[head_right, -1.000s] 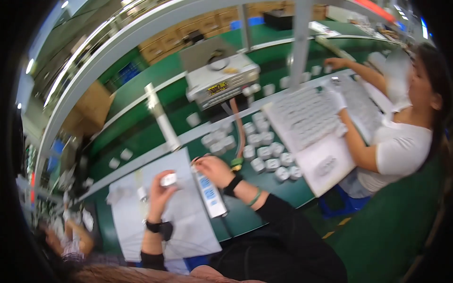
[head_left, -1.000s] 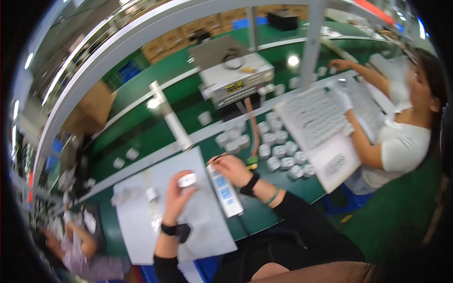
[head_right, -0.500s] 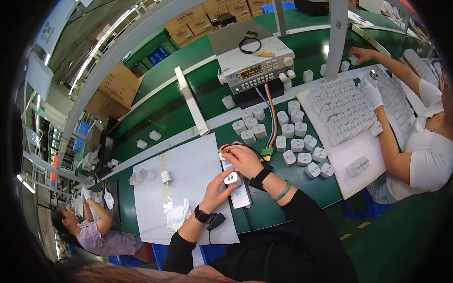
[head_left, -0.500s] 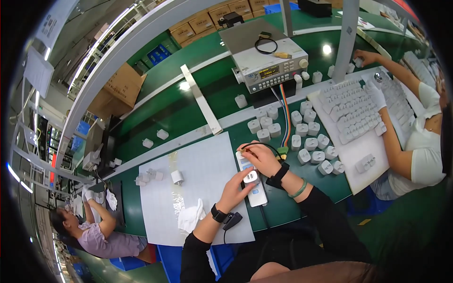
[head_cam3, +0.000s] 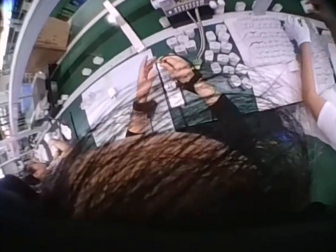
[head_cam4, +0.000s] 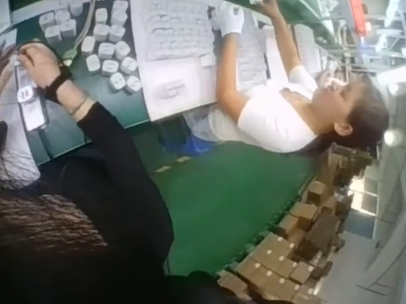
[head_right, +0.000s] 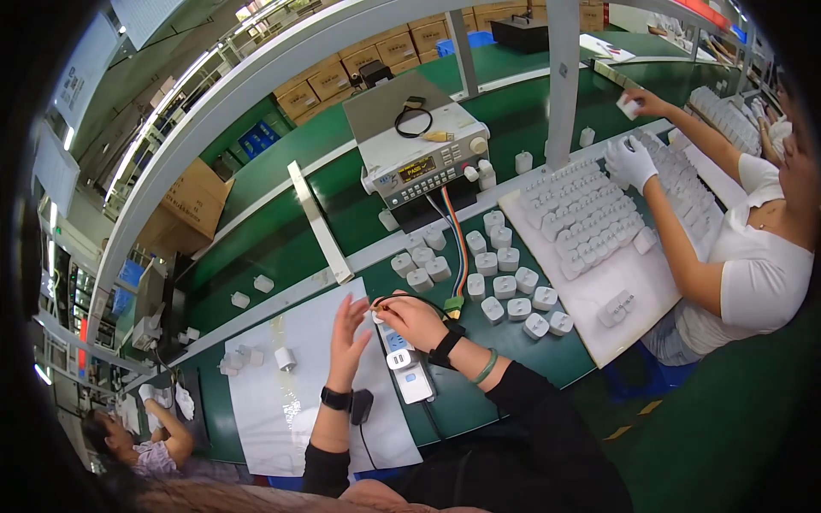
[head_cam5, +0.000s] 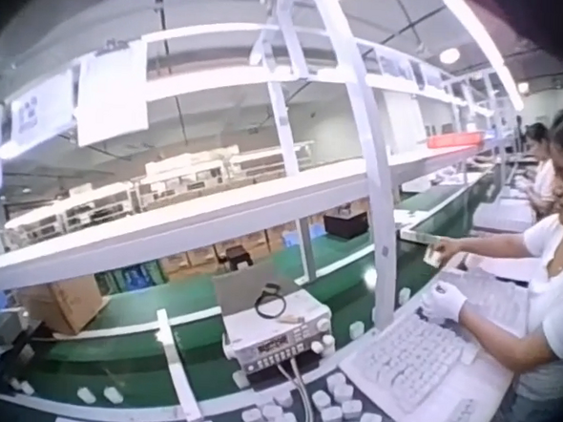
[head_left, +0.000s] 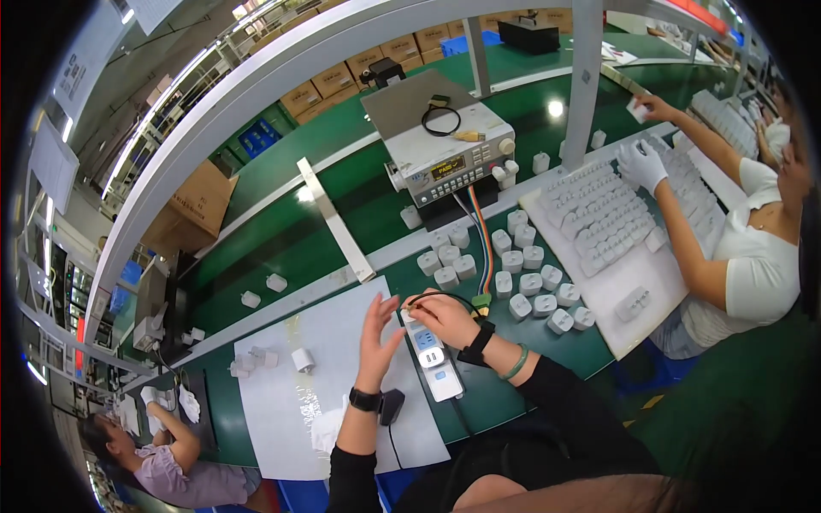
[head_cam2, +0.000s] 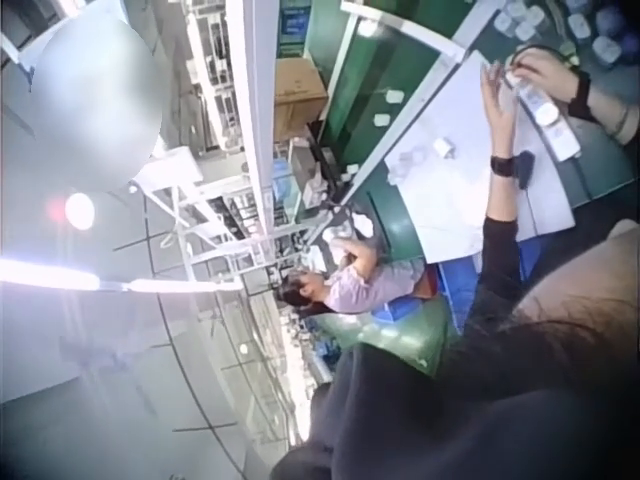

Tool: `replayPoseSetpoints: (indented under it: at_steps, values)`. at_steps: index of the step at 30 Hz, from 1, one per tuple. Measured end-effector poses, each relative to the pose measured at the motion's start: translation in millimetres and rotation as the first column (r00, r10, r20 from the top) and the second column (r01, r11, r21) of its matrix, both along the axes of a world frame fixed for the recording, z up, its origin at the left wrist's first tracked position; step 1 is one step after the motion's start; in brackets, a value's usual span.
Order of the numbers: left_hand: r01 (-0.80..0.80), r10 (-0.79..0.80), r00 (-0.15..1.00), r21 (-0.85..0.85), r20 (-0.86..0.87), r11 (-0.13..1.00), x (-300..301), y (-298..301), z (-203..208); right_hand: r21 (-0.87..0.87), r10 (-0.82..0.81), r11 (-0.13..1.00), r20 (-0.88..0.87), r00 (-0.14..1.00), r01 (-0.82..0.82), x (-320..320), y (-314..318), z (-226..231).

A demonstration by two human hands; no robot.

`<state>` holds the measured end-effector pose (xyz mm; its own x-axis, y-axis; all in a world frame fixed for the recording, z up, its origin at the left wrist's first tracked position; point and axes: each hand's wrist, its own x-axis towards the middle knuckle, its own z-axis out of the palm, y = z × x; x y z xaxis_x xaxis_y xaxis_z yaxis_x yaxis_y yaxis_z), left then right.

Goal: The person tests power adapters by plugging them into a power strip, touching the contacts with a probe, and placing them onto a conveyor belt. The person also wipes the adapters with a cloth and moves them between the belt and the work surface by hand.

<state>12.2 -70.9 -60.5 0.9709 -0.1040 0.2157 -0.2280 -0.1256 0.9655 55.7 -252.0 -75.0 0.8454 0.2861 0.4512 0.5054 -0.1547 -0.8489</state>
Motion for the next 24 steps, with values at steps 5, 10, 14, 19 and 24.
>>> replayPoseSetpoints:
  at_steps: [5,10,14,19,24]
  values:
    - [0.088,-0.07,0.992,0.173,-0.109,0.981,24,-6,-21,0.154,-0.035,0.988,0.067,0.997,0.024,4,-1,40]
    - [0.121,-0.113,0.989,0.073,-0.095,0.99,29,-17,-12,0.095,0.027,0.995,0.013,1.0,-0.028,-31,-28,92]
    - [0.135,-0.125,0.989,0.143,-0.079,0.98,27,-5,-20,-0.021,0.108,0.994,-0.112,0.988,-0.111,-64,-32,57]
    - [0.139,-0.135,0.99,0.121,-0.036,0.983,27,-10,-25,-0.088,0.092,0.99,-0.184,0.979,-0.109,-74,-33,42]
    - [0.068,-0.067,0.998,-0.116,0.007,0.991,36,-11,-6,-0.203,0.059,0.977,-0.046,0.997,-0.067,-69,-31,36]
